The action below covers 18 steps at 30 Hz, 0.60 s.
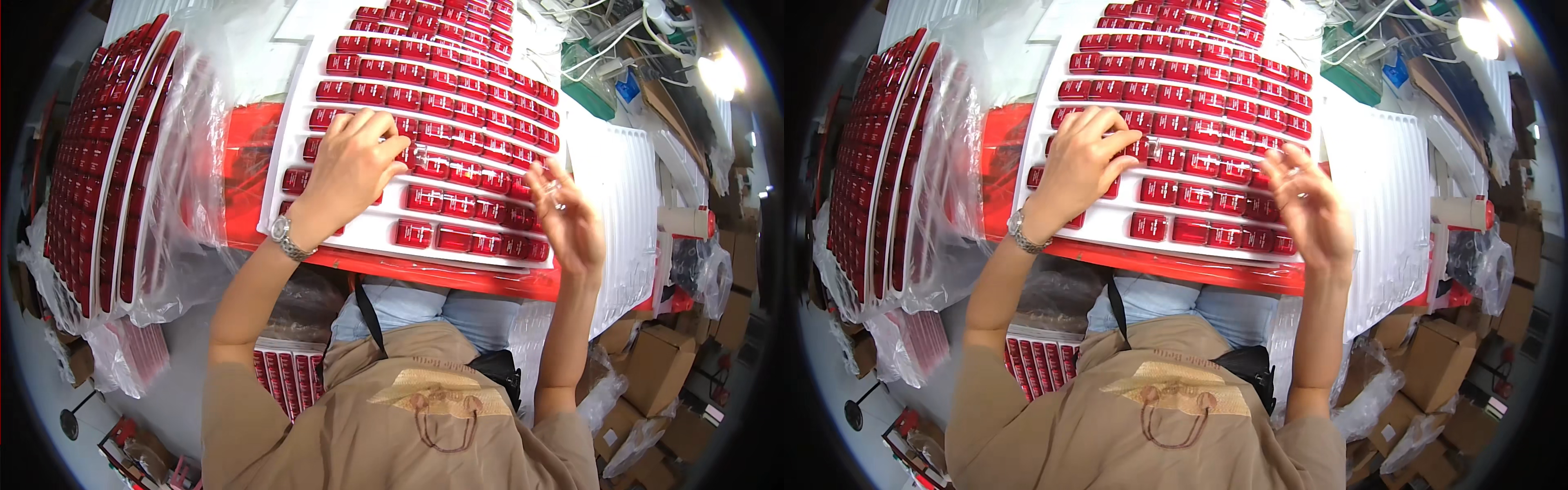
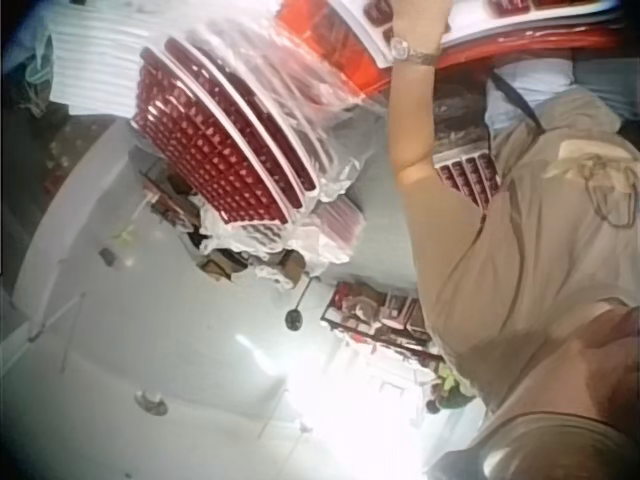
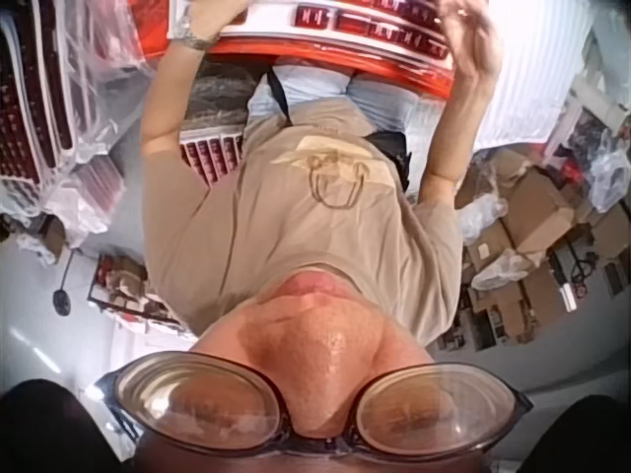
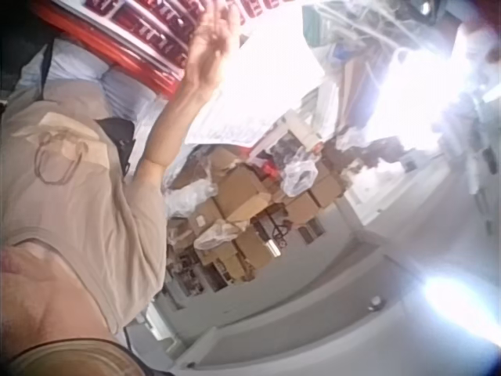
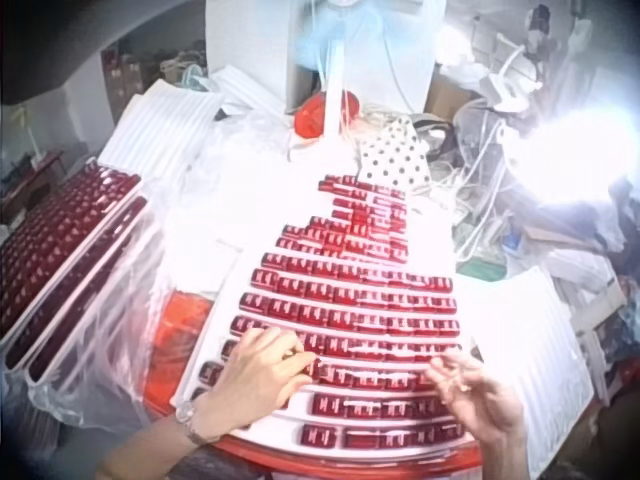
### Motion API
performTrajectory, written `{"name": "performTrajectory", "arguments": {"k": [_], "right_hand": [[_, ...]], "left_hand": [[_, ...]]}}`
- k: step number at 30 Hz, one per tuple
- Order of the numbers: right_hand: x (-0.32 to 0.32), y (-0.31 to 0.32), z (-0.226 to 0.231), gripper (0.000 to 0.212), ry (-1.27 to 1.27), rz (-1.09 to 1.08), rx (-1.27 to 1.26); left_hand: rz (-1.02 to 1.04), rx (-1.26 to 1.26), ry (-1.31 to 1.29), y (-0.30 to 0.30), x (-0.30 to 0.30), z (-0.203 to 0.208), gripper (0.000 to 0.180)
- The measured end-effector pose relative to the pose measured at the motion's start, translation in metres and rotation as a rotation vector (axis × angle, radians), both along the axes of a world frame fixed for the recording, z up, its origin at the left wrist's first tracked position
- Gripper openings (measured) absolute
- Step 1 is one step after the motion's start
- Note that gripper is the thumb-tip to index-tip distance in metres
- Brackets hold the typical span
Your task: Packaging red plastic items into a white partitioned tray.
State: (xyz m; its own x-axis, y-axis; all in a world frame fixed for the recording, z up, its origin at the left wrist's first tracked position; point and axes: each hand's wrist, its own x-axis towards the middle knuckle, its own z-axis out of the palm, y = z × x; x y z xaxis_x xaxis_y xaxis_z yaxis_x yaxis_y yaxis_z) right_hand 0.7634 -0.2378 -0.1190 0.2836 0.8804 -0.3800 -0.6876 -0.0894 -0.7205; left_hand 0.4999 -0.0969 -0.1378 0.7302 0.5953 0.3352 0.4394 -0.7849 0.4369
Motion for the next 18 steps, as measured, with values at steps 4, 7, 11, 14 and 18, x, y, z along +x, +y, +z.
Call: {"name": "performTrajectory", "arguments": {"k": [4, 7, 11, 14, 18], "right_hand": [[-0.025, -0.002, 0.006, 0.030, -0.118, 0.243, 0.113], [-0.027, 0.002, -0.009, 0.022, -0.314, 0.250, 0.120], [-0.042, 0.006, -0.005, 0.033, -0.518, 0.229, 0.026], [-0.046, 0.005, -0.002, 0.036, -0.464, 0.362, -0.018], [-0.055, 0.004, 0.005, 0.027, -0.408, 0.360, 0.122]], "left_hand": [[-0.072, -0.049, 0.025, 0.008, -0.007, -0.006, 0.025], [-0.069, -0.031, 0.000, 0.010, -0.008, -0.011, 0.027], [-0.047, 0.018, 0.041, 0.013, -0.020, -0.008, 0.026], [-0.079, 0.102, 0.045, 0.009, -0.011, -0.007, 0.024], [-0.063, 0.000, -0.001, 0.010, -0.015, -0.009, 0.035]]}}
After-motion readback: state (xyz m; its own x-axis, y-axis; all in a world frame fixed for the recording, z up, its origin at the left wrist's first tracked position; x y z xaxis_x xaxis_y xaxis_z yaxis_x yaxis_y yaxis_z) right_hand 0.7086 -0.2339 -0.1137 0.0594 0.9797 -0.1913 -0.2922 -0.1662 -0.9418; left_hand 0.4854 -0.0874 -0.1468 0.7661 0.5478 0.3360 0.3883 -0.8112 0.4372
